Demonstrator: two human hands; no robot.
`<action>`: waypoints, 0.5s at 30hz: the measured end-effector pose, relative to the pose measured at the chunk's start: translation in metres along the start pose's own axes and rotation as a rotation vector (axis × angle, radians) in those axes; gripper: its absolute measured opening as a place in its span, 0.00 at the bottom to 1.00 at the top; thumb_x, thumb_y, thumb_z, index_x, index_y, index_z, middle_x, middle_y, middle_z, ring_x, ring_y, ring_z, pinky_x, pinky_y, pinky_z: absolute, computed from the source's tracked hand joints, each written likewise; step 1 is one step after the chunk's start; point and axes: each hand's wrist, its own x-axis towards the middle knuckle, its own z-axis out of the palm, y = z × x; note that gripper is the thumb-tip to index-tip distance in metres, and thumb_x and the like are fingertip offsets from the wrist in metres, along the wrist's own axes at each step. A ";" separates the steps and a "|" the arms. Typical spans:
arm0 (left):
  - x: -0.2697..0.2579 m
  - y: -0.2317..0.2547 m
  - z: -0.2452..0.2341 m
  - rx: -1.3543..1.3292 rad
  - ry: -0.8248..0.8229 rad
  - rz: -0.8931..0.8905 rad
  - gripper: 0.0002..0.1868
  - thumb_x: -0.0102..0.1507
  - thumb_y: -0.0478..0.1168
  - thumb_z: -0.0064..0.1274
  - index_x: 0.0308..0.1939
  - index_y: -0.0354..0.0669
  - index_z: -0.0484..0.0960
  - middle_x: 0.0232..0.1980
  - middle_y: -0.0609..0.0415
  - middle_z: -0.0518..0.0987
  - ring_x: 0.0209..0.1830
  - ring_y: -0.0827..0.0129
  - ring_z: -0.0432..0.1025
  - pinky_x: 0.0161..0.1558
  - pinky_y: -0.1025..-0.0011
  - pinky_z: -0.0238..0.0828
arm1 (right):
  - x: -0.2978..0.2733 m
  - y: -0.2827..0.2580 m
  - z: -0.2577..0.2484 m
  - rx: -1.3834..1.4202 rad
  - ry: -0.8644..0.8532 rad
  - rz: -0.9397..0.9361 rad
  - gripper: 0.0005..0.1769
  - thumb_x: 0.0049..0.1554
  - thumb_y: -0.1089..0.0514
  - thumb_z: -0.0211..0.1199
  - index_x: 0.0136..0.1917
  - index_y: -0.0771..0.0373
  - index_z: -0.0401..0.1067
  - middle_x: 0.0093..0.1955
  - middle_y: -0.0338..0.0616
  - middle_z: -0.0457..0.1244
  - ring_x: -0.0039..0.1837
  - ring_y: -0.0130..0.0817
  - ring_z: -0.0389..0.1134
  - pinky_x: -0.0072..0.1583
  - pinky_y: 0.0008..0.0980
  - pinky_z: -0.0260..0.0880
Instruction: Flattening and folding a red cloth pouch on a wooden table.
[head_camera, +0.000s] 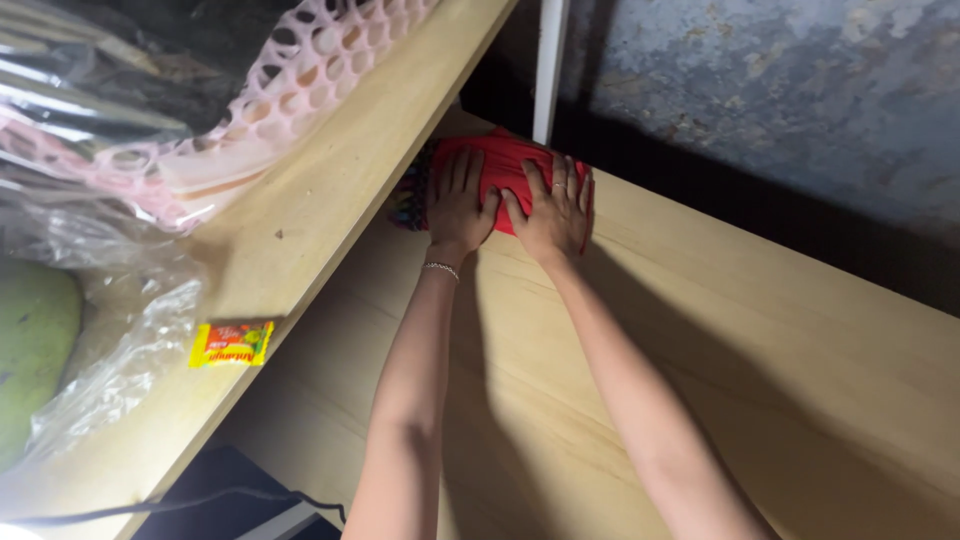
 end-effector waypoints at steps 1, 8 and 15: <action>0.000 0.006 0.001 -0.004 -0.003 0.011 0.38 0.66 0.59 0.41 0.78 0.52 0.59 0.80 0.49 0.60 0.77 0.51 0.55 0.75 0.48 0.43 | -0.002 0.004 -0.006 -0.005 0.005 0.010 0.36 0.61 0.30 0.54 0.75 0.50 0.66 0.79 0.59 0.52 0.82 0.54 0.46 0.79 0.58 0.35; -0.012 0.082 0.005 -0.003 -0.017 0.107 0.38 0.67 0.59 0.37 0.79 0.50 0.58 0.82 0.52 0.56 0.82 0.56 0.48 0.79 0.51 0.34 | -0.025 0.054 -0.048 -0.117 0.032 0.109 0.35 0.61 0.29 0.54 0.75 0.44 0.67 0.79 0.54 0.54 0.81 0.51 0.49 0.79 0.54 0.39; -0.023 0.194 0.023 -0.091 -0.100 0.234 0.39 0.68 0.60 0.36 0.81 0.50 0.55 0.83 0.52 0.52 0.84 0.57 0.44 0.80 0.50 0.30 | -0.063 0.146 -0.103 -0.230 0.111 0.173 0.33 0.62 0.31 0.58 0.74 0.45 0.68 0.78 0.54 0.57 0.79 0.53 0.52 0.78 0.55 0.45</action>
